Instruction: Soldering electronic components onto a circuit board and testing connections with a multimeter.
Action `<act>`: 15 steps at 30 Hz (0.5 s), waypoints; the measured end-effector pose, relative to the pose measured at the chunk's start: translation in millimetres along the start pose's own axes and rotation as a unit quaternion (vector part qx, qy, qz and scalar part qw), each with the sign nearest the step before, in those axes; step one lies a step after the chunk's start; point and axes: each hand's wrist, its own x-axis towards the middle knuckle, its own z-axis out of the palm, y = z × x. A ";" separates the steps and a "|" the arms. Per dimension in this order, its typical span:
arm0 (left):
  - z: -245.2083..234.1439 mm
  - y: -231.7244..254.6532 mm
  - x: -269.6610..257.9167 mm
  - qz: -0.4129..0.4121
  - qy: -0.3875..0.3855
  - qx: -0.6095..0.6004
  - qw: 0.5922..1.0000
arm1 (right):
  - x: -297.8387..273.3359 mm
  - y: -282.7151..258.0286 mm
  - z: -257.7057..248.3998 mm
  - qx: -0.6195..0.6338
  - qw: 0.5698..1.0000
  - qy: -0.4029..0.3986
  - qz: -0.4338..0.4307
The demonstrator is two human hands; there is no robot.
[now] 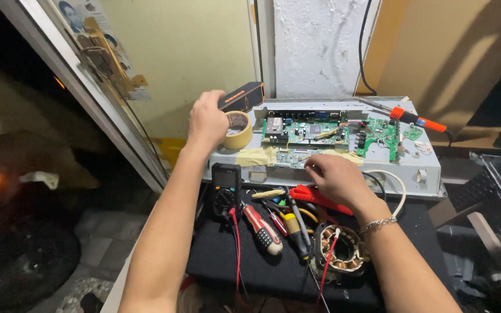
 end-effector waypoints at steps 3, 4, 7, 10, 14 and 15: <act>-10.4 41.7 -34.8 0.124 0.172 -0.030 0.977 | 0.1 6.7 -1.2 0.007 1.000 0.028 0.001; -8.3 57.4 -48.7 0.125 0.169 -0.031 0.977 | 2.2 9.4 -0.3 0.008 1.000 0.028 0.004; 1.3 91.2 -88.4 0.151 0.094 -0.121 0.977 | 5.3 15.8 3.7 0.015 0.998 0.068 0.000; 24.9 100.1 -109.7 0.112 -0.142 -0.087 0.980 | 4.2 19.8 1.0 0.048 0.994 0.097 -0.002; 61.6 101.9 -120.1 0.117 -0.218 -0.053 0.967 | -8.0 6.3 -22.5 0.047 0.997 0.037 -0.041; 70.1 102.1 -122.2 0.107 -0.236 -0.047 0.965 | -12.5 0.6 -30.5 0.015 0.998 0.018 -0.053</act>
